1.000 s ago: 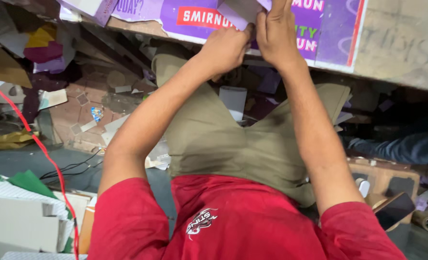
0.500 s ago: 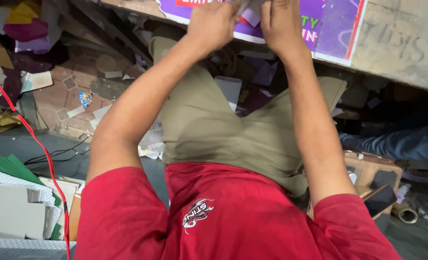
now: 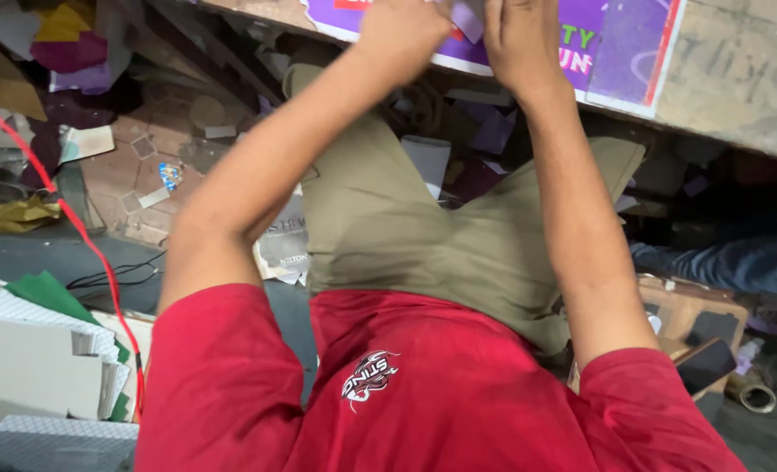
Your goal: The person sits on the floor and repeatedly assembles small purple cardboard boxes by folding flaps and pressing edges. They handle multiple boxes one at a time, placing finished units aside on the table.
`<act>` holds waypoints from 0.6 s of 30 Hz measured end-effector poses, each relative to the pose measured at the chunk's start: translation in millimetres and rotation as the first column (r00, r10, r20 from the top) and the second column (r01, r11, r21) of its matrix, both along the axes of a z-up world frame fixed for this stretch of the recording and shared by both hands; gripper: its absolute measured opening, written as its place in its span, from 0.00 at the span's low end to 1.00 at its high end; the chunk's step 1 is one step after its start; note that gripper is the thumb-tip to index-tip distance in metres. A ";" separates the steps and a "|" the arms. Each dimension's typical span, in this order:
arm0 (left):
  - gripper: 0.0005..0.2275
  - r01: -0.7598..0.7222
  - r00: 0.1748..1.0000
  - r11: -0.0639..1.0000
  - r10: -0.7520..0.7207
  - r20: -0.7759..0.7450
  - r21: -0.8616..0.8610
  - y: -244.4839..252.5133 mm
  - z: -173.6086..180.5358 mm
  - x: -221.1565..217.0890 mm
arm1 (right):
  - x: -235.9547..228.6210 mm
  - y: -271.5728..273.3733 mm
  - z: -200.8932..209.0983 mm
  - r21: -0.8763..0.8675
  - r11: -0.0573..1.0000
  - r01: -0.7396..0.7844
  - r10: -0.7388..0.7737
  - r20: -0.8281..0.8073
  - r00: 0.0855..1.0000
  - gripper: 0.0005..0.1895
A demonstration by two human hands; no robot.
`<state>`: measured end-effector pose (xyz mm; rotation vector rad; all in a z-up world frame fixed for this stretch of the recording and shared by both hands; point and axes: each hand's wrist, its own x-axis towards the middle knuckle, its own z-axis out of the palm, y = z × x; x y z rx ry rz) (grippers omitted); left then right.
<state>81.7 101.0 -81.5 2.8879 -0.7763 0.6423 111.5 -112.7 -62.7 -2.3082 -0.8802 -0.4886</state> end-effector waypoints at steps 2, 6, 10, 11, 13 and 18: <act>0.16 0.041 0.999 0.998 -0.041 0.003 -0.037 -14.3 8.0 -8.2 | 2.8 2.9 -4.6 -0.014 1.000 -0.008 0.009 0.010 1.000 0.08; 0.12 0.120 0.953 0.954 -0.188 -0.239 -0.273 -26.0 24.4 -24.1 | 8.9 -15.4 -19.5 0.014 0.999 0.039 -0.041 0.103 0.994 0.07; 0.20 0.049 0.951 0.908 -0.170 -0.258 -0.417 -6.2 40.3 -50.7 | 19.1 -38.7 -17.0 0.246 0.954 0.171 -0.122 -0.203 0.971 0.15; 0.22 -0.006 0.959 0.918 -0.107 -0.263 -0.397 -0.4 44.7 -55.1 | 15.3 -43.6 -17.1 0.202 0.950 0.238 -0.172 -0.298 0.939 0.18; 0.24 -0.015 0.984 0.906 -0.061 -0.165 -0.424 12.7 55.2 -56.7 | 3.5 -50.5 -16.6 0.156 0.934 0.321 -0.264 -0.301 0.916 0.24; 0.23 -0.041 0.998 0.910 0.054 0.019 -0.412 32.9 71.3 -59.6 | -34.4 -48.4 -8.8 0.105 0.957 0.272 -0.259 -0.117 0.959 0.52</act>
